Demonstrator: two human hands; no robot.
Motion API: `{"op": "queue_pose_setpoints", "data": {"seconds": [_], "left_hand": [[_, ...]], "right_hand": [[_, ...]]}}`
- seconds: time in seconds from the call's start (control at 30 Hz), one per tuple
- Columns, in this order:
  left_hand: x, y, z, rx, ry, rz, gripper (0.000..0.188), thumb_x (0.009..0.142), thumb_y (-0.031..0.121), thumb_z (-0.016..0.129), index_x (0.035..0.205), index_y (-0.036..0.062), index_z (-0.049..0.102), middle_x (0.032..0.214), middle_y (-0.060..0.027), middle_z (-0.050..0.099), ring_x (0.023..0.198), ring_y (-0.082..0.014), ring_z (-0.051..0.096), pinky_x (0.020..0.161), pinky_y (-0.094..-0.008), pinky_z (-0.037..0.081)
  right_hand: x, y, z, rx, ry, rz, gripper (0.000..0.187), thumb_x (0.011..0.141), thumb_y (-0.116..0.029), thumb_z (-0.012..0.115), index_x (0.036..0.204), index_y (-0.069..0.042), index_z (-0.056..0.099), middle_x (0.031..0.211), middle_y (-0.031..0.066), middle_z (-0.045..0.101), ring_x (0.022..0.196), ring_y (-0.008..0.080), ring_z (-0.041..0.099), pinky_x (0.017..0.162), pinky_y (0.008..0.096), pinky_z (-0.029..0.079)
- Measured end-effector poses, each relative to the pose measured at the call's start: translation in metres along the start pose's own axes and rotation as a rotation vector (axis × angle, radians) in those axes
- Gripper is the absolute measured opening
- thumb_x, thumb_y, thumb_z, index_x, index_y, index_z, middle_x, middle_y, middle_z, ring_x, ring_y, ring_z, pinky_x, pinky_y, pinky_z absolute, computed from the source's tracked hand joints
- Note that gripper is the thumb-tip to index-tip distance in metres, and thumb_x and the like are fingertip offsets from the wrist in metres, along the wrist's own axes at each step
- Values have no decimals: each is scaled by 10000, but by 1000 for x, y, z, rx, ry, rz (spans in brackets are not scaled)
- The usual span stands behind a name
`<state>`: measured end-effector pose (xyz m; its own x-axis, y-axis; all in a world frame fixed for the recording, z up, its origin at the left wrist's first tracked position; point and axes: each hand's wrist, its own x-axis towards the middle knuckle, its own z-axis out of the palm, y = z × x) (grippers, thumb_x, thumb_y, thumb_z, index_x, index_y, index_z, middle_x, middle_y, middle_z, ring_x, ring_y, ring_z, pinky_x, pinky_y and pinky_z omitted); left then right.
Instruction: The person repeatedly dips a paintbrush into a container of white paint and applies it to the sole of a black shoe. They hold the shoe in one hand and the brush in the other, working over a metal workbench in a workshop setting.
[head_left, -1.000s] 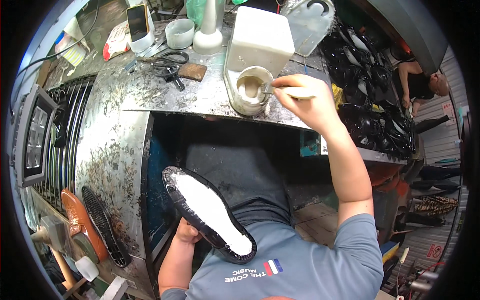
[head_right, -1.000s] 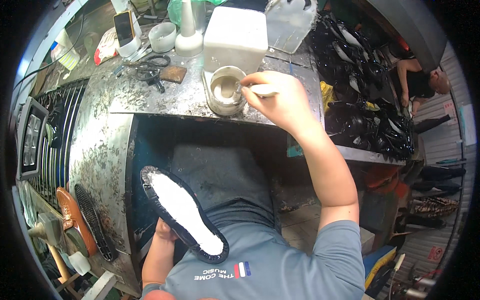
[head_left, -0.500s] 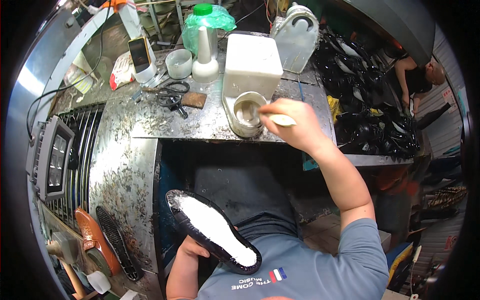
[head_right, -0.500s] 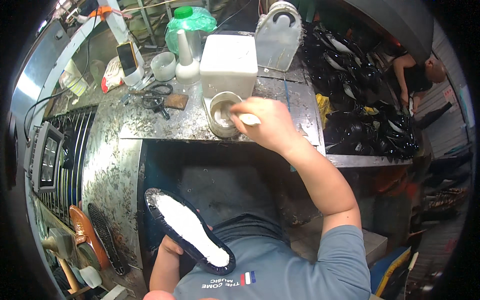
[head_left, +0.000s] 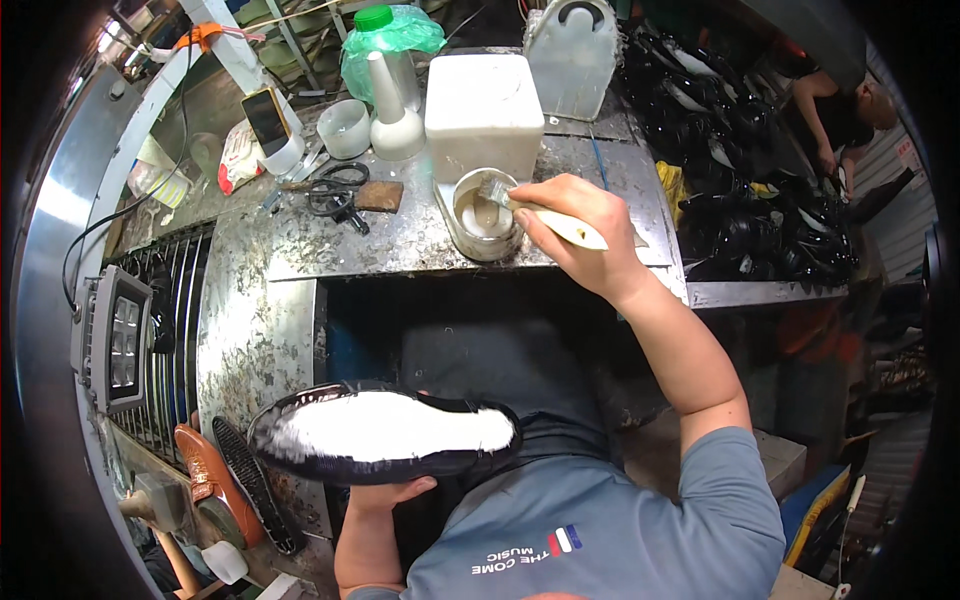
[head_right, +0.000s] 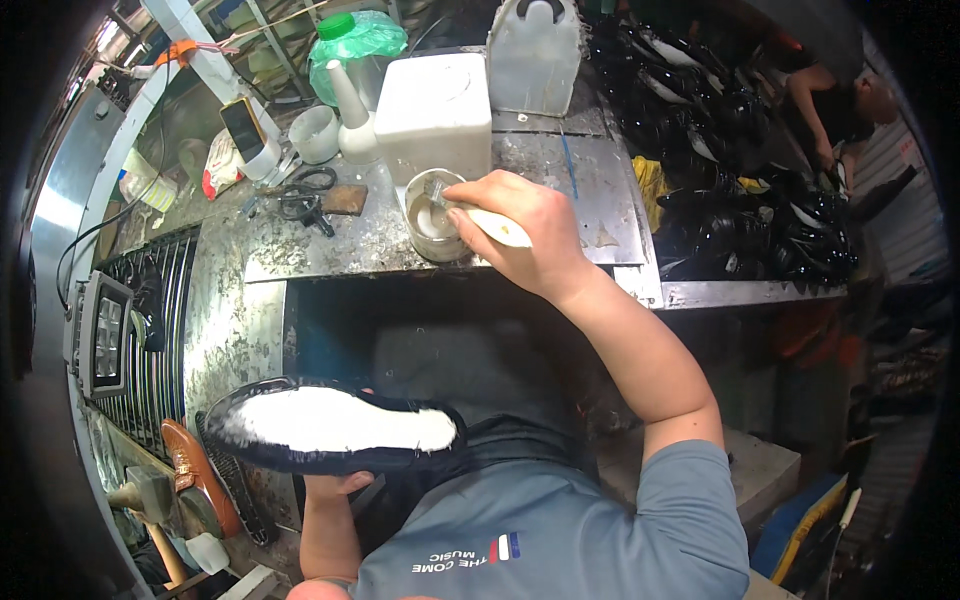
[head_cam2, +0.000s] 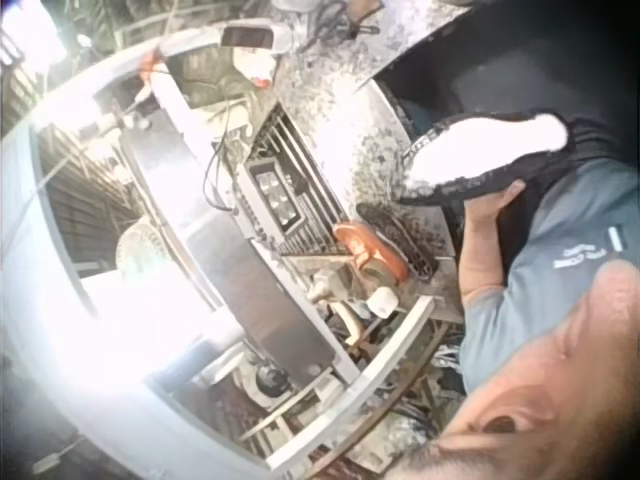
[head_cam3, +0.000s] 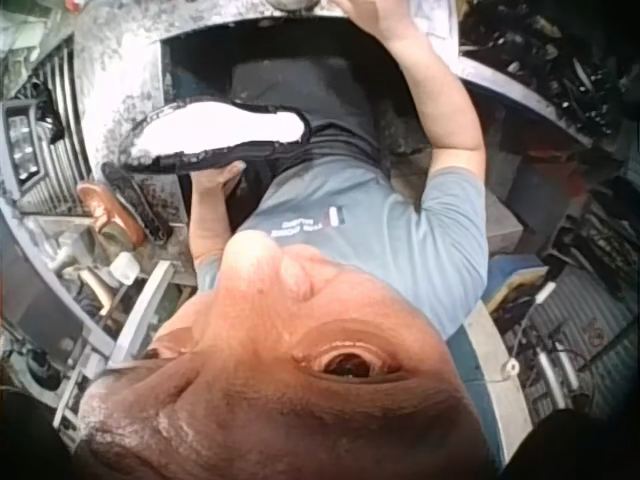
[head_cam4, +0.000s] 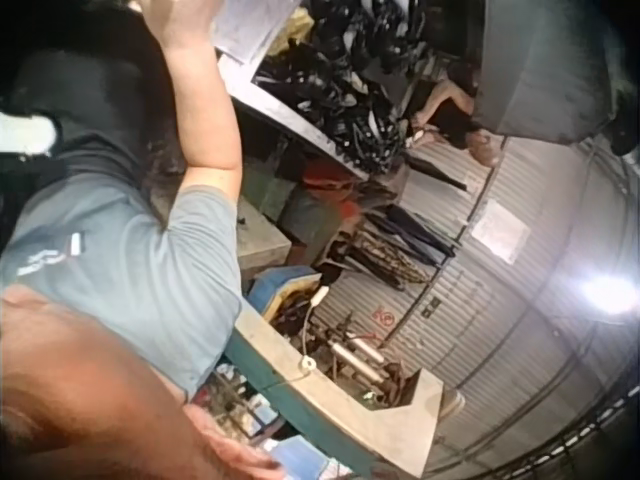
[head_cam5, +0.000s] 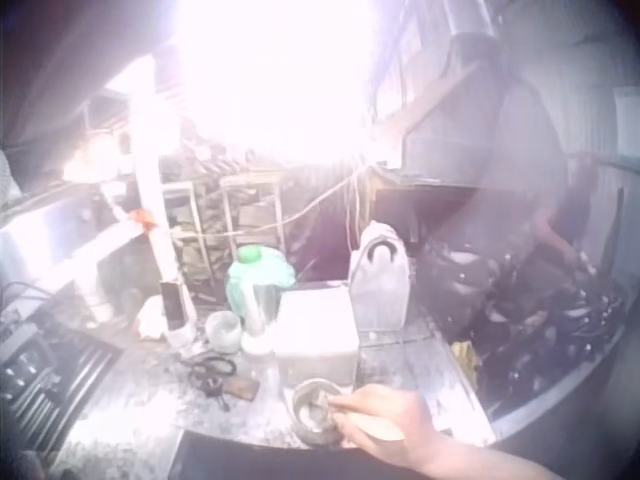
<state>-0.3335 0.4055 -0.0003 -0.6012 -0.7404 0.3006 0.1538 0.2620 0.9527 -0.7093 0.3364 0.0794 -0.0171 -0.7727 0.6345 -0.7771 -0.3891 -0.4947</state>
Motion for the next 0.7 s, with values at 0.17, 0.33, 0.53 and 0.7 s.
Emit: {"op": "queue_pose_setpoints", "data": {"seconds": [0.17,0.33,0.53,0.7], "left_hand": [[52,73,6,886,-239,9,728,840,383,835,1403,36,532,1344,-163,621,1263,-291,600,1137,-455,414],[56,66,-4,993,-18,405,490,955,127,666,1390,32,460,1267,-252,655,1097,-408,688,939,-531,577],[66,86,-20,1202,-173,613,431,1027,181,540,1447,182,443,1291,-187,642,1103,-370,678,960,-543,574],[66,108,-14,1281,-236,551,503,1046,252,516,1525,276,364,1329,-122,602,1152,-344,648,972,-527,570]], "right_hand": [[-12,15,3,39,-34,71,190,879,-189,784,1040,-88,774,919,106,733,799,297,713,710,357,566],[-15,3,-5,259,28,-6,283,857,-141,815,1106,-17,765,997,149,758,891,267,728,780,344,560],[-34,-32,-17,556,-138,9,287,821,-115,841,1085,-23,779,1001,140,768,921,256,740,826,351,570],[-40,-58,-10,790,-197,-33,242,793,-68,836,1021,-18,773,929,127,774,814,247,760,729,329,608]]}}
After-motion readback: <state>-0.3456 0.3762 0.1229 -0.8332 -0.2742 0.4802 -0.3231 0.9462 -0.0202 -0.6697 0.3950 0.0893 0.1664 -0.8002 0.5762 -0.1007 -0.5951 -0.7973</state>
